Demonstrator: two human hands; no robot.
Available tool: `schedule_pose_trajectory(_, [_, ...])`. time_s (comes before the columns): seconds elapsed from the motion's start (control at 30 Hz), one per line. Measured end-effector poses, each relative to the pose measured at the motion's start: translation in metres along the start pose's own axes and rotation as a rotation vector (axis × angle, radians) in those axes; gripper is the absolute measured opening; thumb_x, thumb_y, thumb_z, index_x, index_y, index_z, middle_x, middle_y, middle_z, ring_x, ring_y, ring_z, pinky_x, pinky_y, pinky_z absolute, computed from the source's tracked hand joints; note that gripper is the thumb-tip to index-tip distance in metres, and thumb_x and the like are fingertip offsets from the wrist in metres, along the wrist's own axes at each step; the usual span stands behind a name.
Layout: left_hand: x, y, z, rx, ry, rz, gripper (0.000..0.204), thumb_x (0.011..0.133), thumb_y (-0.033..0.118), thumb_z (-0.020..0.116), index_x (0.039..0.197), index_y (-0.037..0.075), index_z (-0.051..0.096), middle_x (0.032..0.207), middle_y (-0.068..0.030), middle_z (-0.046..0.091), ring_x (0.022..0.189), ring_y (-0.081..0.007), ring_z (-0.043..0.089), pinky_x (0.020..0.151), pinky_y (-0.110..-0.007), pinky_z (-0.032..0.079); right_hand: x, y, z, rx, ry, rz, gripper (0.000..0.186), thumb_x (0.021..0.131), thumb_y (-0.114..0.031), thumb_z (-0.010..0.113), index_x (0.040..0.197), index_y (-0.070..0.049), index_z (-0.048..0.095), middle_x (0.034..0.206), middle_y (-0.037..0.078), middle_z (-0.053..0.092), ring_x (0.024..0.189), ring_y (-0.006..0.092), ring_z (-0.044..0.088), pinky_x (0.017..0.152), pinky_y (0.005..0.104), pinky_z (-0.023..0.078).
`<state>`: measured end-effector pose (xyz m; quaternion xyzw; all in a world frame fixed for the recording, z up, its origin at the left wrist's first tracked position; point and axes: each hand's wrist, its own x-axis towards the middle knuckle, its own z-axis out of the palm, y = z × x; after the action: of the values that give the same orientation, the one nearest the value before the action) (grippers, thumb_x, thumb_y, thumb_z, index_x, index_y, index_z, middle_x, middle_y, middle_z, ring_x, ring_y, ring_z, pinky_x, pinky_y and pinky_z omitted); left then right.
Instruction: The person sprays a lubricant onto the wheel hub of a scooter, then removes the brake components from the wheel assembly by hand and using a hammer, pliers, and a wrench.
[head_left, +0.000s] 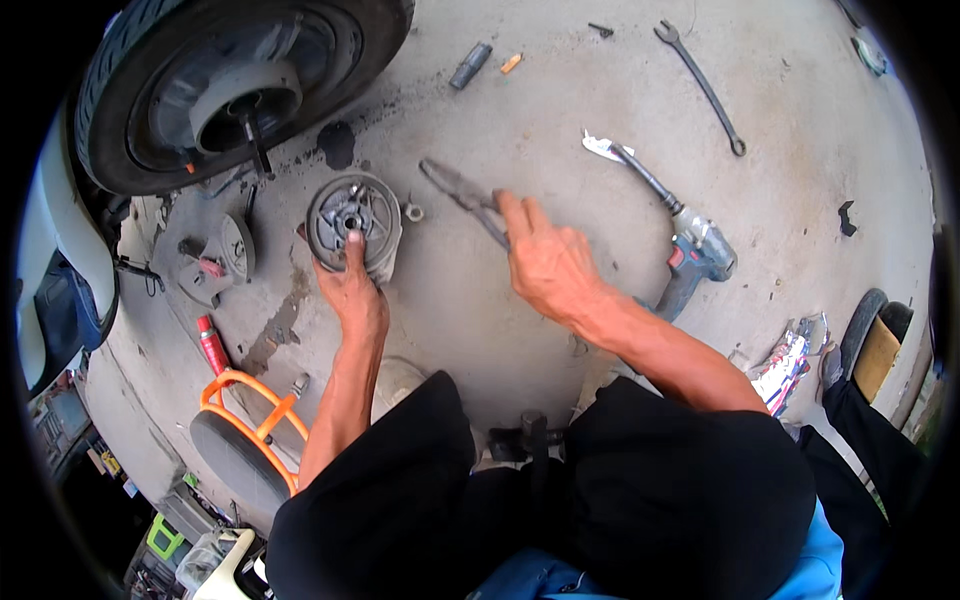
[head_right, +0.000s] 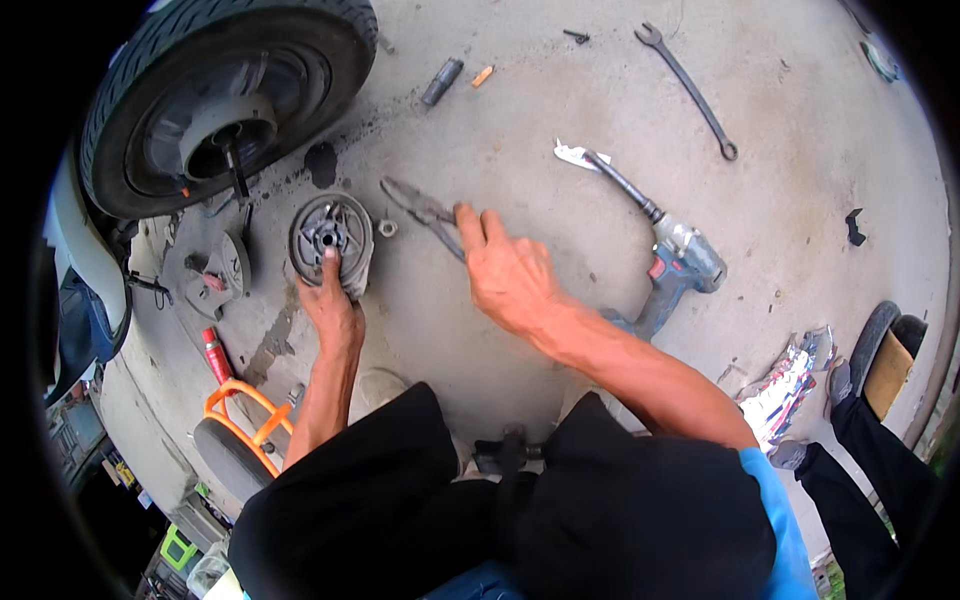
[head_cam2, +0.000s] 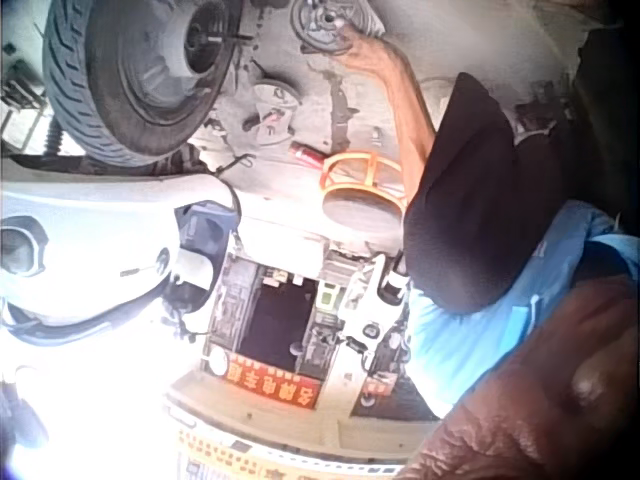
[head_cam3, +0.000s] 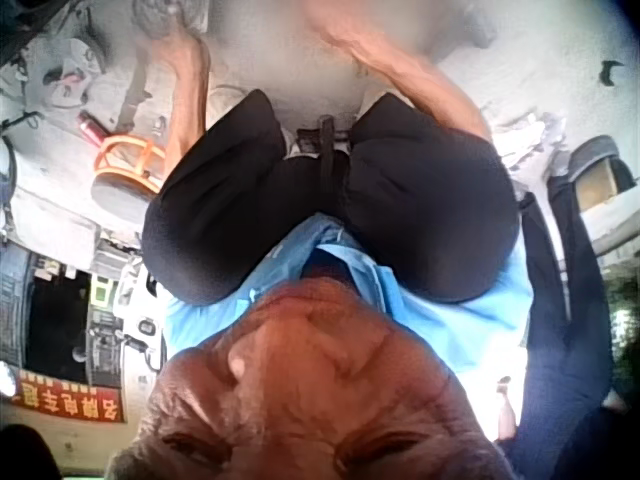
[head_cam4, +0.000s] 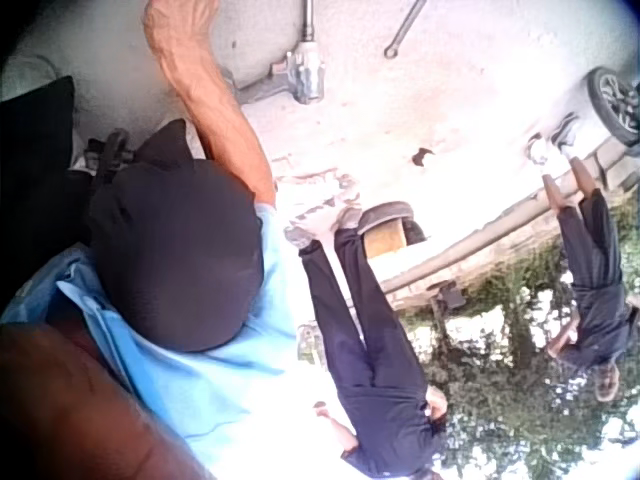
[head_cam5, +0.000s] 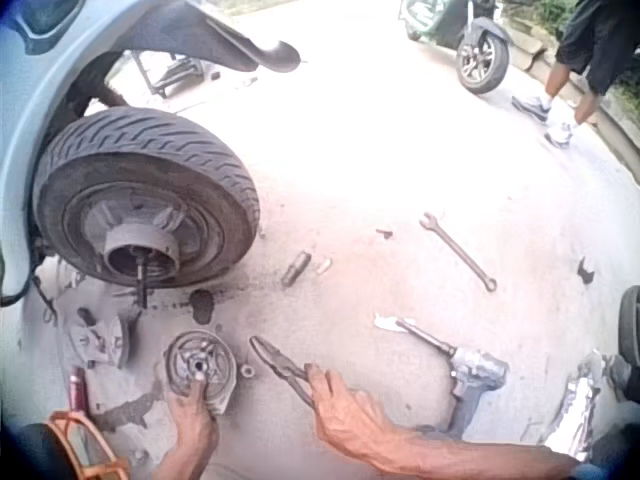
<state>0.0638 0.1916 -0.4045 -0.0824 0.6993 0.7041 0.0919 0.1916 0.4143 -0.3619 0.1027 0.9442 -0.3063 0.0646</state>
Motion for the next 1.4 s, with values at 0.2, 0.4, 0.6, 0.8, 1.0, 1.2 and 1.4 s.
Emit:
schedule_pose_trajectory(0.2, [0.008,0.001,0.006,0.473,0.073,0.263,0.052,0.097,0.013,0.073,0.143,0.000,0.051,0.131,-0.0133,0.064,0.113,-0.0208,0.065,0.101,-0.034,0.051,0.004,0.007,0.011,-0.126,-0.239,-0.006,0.052,0.090,0.000,0.054,0.141,0.001,0.046,0.111,0.025,0.063,0.081,0.0453,0.070,0.072,0.0559,0.055])
schedule_pose_trajectory(0.4, [0.014,0.019,-0.045,-0.337,-0.211,-0.498,0.038,0.100,0.033,0.070,0.127,0.007,0.060,0.108,-0.0037,0.071,0.089,-0.0147,0.065,0.073,-0.029,0.053,-0.006,0.021,-0.043,0.419,-0.294,0.300,0.042,0.106,-0.027,0.052,0.140,-0.002,0.051,0.102,0.020,0.066,0.091,0.0375,0.068,0.083,0.0482,0.052])
schedule_pose_trajectory(0.6, [0.010,0.003,-0.047,-0.458,-0.405,-0.667,0.055,0.091,0.058,0.072,0.107,0.007,0.064,0.081,0.0005,0.056,0.059,-0.0105,0.047,0.052,-0.024,0.039,-0.015,0.015,-0.046,0.671,-0.568,0.186,0.055,0.108,-0.039,0.050,0.153,-0.008,0.045,0.117,0.017,0.067,0.108,0.0339,0.062,0.100,0.0422,0.048])
schedule_pose_trajectory(0.8, [0.005,0.007,-0.040,-0.484,-0.602,-0.693,0.059,0.088,0.055,0.078,0.114,0.003,0.067,0.083,-0.0064,0.068,0.059,-0.0130,0.061,0.046,-0.024,0.043,-0.020,0.017,-0.044,0.752,-0.584,-0.097,0.062,0.109,-0.042,0.048,0.161,-0.013,0.034,0.132,0.021,0.062,0.119,0.0360,0.059,0.103,0.0458,0.045])
schedule_pose_trajectory(1.0, [0.002,0.017,-0.039,-0.442,-0.615,-0.763,0.048,0.101,0.052,0.061,0.093,0.005,0.061,0.069,-0.0027,0.049,0.050,-0.0133,0.043,0.041,-0.026,0.038,-0.015,-0.001,-0.082,0.566,-0.721,-0.076,0.063,0.109,-0.041,0.047,0.163,-0.015,0.031,0.133,0.023,0.056,0.125,0.0390,0.054,0.111,0.0447,0.040])
schedule_pose_trajectory(1.2, [0.000,0.039,-0.024,-0.196,-0.625,-0.635,0.052,0.095,0.056,0.068,0.101,0.004,0.064,0.076,-0.0040,0.060,0.057,-0.0143,0.054,0.046,-0.027,0.045,-0.028,0.016,-0.067,0.716,-0.555,-0.215,0.065,0.109,-0.043,0.048,0.161,-0.009,0.033,0.125,0.019,0.060,0.118,0.0352,0.057,0.106,0.0459,0.044])
schedule_pose_trajectory(1.4, [-0.010,0.038,-0.010,-0.111,-0.472,-0.521,0.057,0.091,0.056,0.073,0.114,0.004,0.066,0.084,-0.0058,0.068,0.067,-0.0175,0.065,0.059,-0.030,0.054,-0.033,0.024,-0.056,0.973,-0.736,-0.024,0.069,0.107,-0.050,0.049,0.160,-0.007,0.036,0.122,0.014,0.061,0.120,0.0296,0.058,0.105,0.0425,0.046])
